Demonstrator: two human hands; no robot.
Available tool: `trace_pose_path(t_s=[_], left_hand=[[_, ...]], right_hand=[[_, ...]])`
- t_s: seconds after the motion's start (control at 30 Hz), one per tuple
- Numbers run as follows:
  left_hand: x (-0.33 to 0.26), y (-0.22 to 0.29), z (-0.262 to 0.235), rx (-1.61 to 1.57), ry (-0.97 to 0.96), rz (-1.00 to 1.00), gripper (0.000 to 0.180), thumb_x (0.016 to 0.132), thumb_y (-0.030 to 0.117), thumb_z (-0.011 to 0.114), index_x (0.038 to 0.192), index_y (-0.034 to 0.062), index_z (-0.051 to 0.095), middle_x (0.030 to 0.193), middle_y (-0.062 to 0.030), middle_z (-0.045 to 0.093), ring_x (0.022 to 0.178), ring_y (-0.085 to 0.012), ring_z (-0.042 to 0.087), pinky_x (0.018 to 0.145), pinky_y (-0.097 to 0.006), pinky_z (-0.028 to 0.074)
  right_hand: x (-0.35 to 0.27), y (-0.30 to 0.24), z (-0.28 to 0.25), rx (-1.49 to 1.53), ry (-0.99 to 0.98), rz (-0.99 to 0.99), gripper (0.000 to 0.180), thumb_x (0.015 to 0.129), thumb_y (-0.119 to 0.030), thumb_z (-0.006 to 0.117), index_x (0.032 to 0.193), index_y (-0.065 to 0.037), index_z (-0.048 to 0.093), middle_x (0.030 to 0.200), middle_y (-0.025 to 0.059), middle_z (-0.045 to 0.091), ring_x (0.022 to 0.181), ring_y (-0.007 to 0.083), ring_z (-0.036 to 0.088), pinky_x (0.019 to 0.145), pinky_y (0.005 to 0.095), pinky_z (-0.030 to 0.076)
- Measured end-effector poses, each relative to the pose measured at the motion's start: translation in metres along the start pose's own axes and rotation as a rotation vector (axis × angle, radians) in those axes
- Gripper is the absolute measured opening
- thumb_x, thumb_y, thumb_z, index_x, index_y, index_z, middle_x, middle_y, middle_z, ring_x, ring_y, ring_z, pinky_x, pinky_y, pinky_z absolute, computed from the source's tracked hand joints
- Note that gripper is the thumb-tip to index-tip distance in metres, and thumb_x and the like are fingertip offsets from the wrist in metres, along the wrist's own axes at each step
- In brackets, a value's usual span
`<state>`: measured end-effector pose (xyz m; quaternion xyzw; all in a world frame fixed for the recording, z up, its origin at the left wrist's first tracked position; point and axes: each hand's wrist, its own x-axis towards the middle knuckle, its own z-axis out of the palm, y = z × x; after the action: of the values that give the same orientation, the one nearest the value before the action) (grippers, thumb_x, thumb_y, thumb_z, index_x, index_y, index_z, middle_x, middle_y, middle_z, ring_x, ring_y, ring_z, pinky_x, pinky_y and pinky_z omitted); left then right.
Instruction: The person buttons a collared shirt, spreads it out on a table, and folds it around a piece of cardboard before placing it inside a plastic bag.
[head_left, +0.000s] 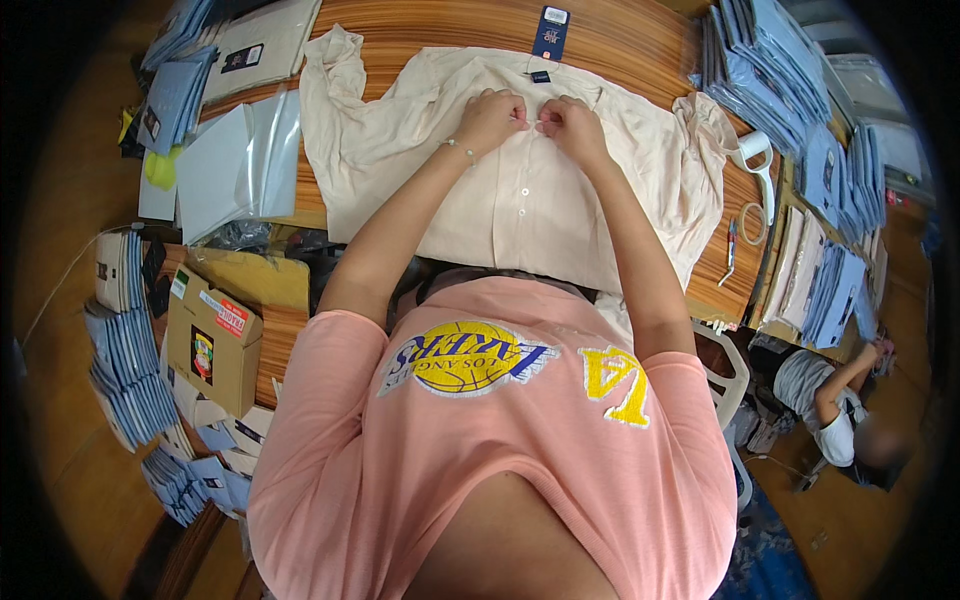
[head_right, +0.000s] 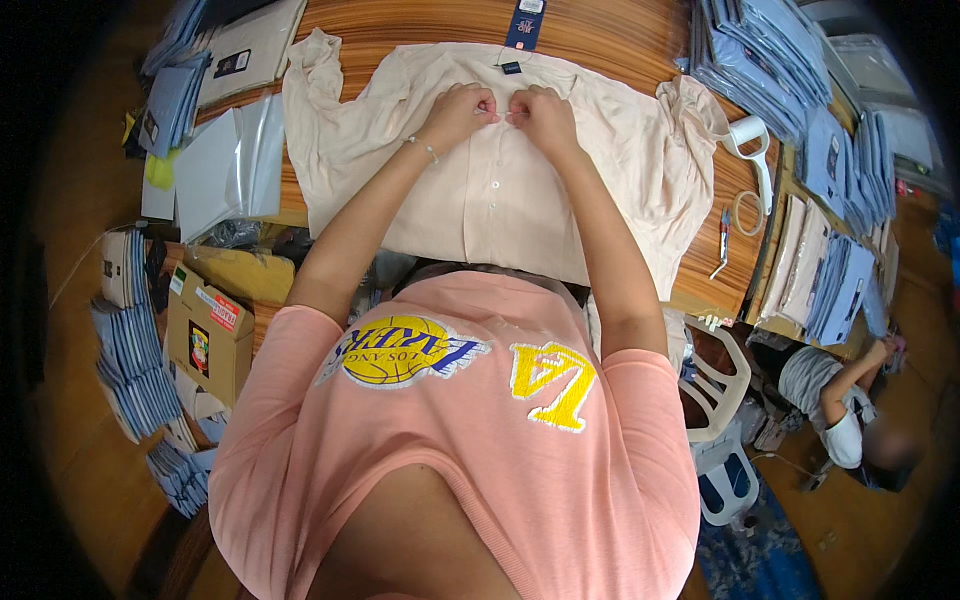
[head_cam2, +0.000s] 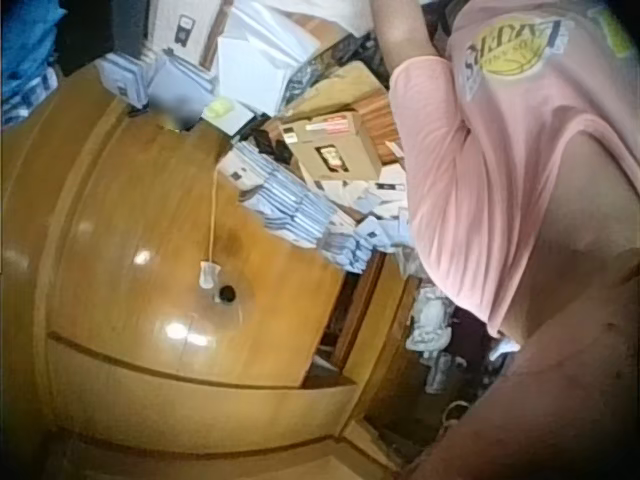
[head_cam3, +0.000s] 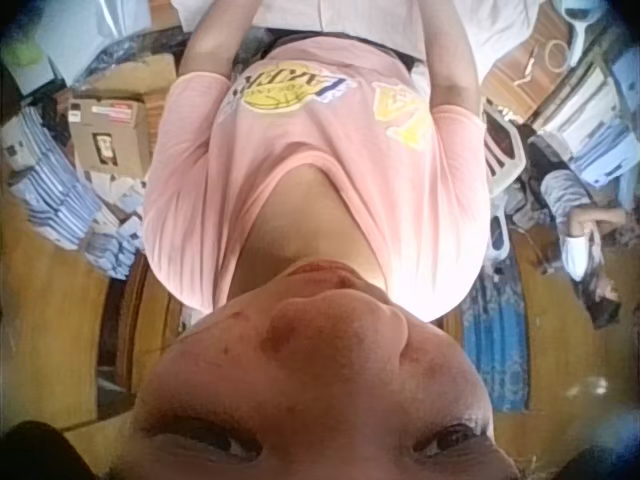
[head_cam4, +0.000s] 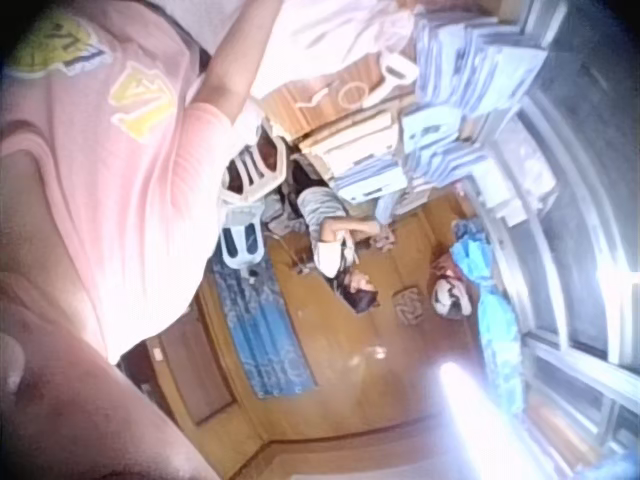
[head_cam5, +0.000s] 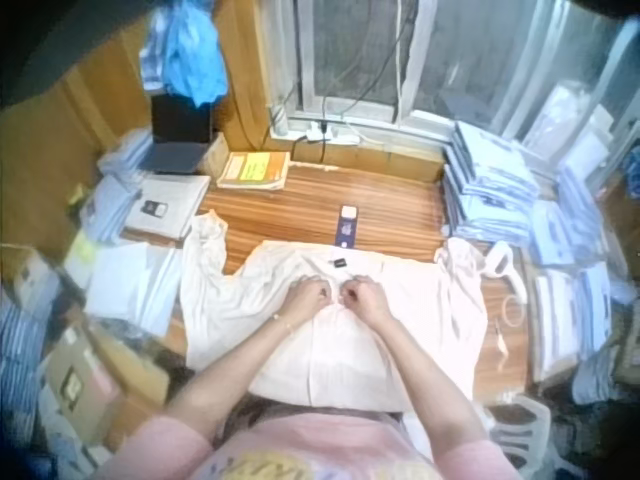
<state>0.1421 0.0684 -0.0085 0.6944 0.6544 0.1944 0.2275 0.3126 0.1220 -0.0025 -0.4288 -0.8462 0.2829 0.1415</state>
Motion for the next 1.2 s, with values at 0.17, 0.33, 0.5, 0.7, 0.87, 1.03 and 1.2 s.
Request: trace_pose_path(t_s=[0.17,0.33,0.5,0.7,0.87,1.03,1.2], left_hand=[[0.0,0.0,0.005,-0.129,0.067,-0.019,0.017,0.074,0.031,0.067,0.081,0.0149,0.064,0.081,0.001,0.061,0.087,-0.0196,0.053,0.08,-0.036,0.034],[-0.004,0.007,0.021,-0.082,0.204,0.031,0.02,0.071,0.037,0.069,0.079,0.0184,0.065,0.081,0.0055,0.061,0.088,-0.0167,0.05,0.077,-0.037,0.027],[-0.003,0.005,0.03,-0.089,0.244,0.019,0.019,0.071,0.037,0.069,0.072,0.0178,0.065,0.079,0.0064,0.061,0.086,-0.0162,0.049,0.077,-0.038,0.024],[-0.001,0.0,0.031,-0.065,0.298,0.04,0.019,0.071,0.036,0.068,0.072,0.0175,0.065,0.077,0.0065,0.06,0.085,-0.0164,0.048,0.077,-0.038,0.024],[0.001,0.005,0.021,-0.105,0.213,-0.019,0.019,0.07,0.037,0.069,0.073,0.0178,0.066,0.076,0.0071,0.06,0.085,-0.0161,0.048,0.077,-0.038,0.024],[0.0,0.014,0.022,-0.076,0.24,0.007,0.016,0.071,0.034,0.069,0.076,0.0189,0.066,0.074,0.0075,0.06,0.084,-0.0158,0.048,0.077,-0.037,0.024],[0.004,0.008,0.024,-0.075,0.31,-0.064,0.016,0.074,0.033,0.067,0.08,0.0185,0.065,0.074,0.0076,0.061,0.084,-0.0161,0.049,0.077,-0.037,0.025]], right_hand=[[-0.033,-0.025,0.006,-0.053,0.33,-0.089,0.018,0.072,-0.015,0.068,0.087,-0.008,0.062,0.091,0.0085,0.057,0.092,0.0293,0.052,0.08,0.0409,0.041],[-0.11,-0.057,0.03,-0.166,0.055,-0.281,0.039,0.083,-0.029,0.058,0.118,-0.011,0.054,0.13,0.0114,0.045,0.125,0.0273,0.037,0.102,0.049,0.027],[-0.121,-0.049,0.047,-0.324,-0.142,-0.257,0.058,0.088,-0.045,0.045,0.138,-0.017,0.033,0.146,0.0061,0.025,0.136,0.0234,0.019,0.108,0.0526,0.013],[-0.123,-0.05,0.051,-0.4,-0.147,-0.256,0.06,0.089,-0.049,0.039,0.14,-0.018,0.03,0.147,0.0051,0.023,0.137,0.0223,0.018,0.108,0.0525,0.012],[-0.122,-0.048,0.05,-0.378,-0.136,-0.263,0.06,0.09,-0.048,0.04,0.14,-0.018,0.029,0.147,0.0057,0.023,0.136,0.0228,0.018,0.108,0.0526,0.012],[-0.122,-0.048,0.049,-0.374,-0.138,-0.265,0.061,0.089,-0.048,0.041,0.14,-0.017,0.029,0.147,0.0062,0.023,0.136,0.0233,0.018,0.108,0.0529,0.012],[-0.123,-0.049,0.048,-0.323,-0.155,-0.255,0.06,0.089,-0.046,0.043,0.14,-0.017,0.028,0.148,0.0071,0.02,0.137,0.024,0.017,0.108,0.0536,0.011]])
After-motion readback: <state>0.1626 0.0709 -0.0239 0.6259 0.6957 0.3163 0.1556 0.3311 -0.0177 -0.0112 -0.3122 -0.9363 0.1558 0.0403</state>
